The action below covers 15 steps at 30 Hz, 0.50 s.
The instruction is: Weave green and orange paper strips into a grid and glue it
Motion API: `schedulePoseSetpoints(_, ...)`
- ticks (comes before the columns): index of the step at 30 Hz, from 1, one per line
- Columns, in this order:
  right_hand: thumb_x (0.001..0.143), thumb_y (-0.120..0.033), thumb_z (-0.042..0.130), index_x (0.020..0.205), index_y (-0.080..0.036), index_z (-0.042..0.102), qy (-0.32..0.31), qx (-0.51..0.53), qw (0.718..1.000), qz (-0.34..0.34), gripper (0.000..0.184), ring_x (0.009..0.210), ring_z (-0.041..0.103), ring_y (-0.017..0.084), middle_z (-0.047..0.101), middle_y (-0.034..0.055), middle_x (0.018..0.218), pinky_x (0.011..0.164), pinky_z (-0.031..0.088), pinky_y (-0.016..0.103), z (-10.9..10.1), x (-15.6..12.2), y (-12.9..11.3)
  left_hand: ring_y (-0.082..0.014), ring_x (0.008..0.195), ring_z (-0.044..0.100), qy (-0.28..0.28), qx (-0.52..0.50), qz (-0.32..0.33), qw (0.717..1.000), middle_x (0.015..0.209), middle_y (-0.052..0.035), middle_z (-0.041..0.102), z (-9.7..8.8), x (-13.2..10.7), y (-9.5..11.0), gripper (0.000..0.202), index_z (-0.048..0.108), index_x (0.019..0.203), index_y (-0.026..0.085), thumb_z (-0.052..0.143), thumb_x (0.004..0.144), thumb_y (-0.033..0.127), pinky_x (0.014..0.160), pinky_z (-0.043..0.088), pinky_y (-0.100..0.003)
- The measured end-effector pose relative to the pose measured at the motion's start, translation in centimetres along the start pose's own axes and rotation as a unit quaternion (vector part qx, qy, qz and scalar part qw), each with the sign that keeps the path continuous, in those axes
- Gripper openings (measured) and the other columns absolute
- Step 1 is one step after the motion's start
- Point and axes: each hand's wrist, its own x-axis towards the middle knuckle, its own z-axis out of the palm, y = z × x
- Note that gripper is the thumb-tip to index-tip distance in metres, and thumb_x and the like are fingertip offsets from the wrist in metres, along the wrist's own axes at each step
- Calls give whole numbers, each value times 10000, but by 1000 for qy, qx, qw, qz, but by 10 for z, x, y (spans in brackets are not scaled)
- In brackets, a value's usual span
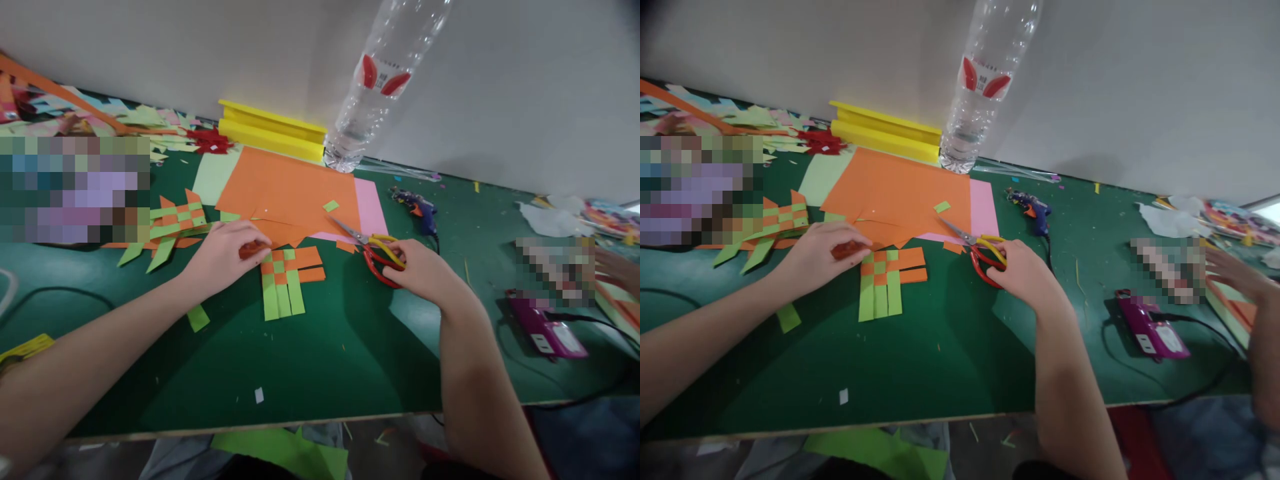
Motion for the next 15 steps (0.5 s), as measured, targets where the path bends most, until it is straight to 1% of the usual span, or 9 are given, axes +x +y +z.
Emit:
schedulePoseSetpoints(2, 726, -305, 571, 1006, -183, 648, 5, -4, 1000, -19, 315, 704, 642, 222, 684, 88, 952, 608, 458, 331, 0, -1, 2, -244, 902, 640, -8, -1, 1, 1000, 949, -48, 729, 1, 0, -1, 238, 697, 898, 229, 552, 885, 417, 842, 395, -402)
schedulePoseSetpoints(4, 710, -309, 582, 1027, -175, 631, 20, -10, 1000, -5, 348, 703, 646, 230, 686, 86, 921, 607, 457, 332, 1, -1, 3, -247, 920, 636, -18, -5, -1, 1000, 954, -46, 726, 2, 1, -3, 250, 703, 909, 234, 560, 885, 437, 849, 383, -401)
schedulePoseSetpoints(7, 683, -342, 618, 1033, -165, 609, 30, -23, 999, 24, 392, 698, 654, 247, 695, 87, 881, 597, 454, 332, 4, 0, 0, -244, 917, 632, -17, -1, -4, 1000, 951, -42, 728, 3, 1, -4, 248, 703, 900, 235, 562, 886, 440, 833, 379, -387)
schedulePoseSetpoints(9, 676, -352, 630, 1015, -169, 598, 41, -20, 999, 23, 387, 700, 659, 251, 701, 88, 878, 590, 453, 327, 5, 0, -4, -235, 889, 633, -11, 4, -7, 1000, 936, -38, 733, 3, 2, -4, 247, 700, 880, 234, 560, 890, 438, 815, 379, -379)
schedulePoseSetpoints(12, 682, -350, 639, 1014, -175, 584, 69, 3, 998, -10, 379, 699, 671, 248, 712, 84, 861, 576, 455, 310, 6, -2, -12, -215, 830, 634, -9, 3, -12, 1000, 902, -29, 740, 3, 2, -5, 252, 698, 856, 239, 557, 892, 444, 799, 381, -369)
schedulePoseSetpoints(15, 710, -388, 651, 1025, -190, 592, 98, 16, 992, -73, 377, 684, 684, 243, 724, 76, 826, 551, 452, 292, 7, -8, -20, -204, 793, 632, -10, -7, -12, 1000, 865, -25, 737, 3, 3, -6, 246, 702, 837, 238, 570, 887, 440, 789, 384, -361)
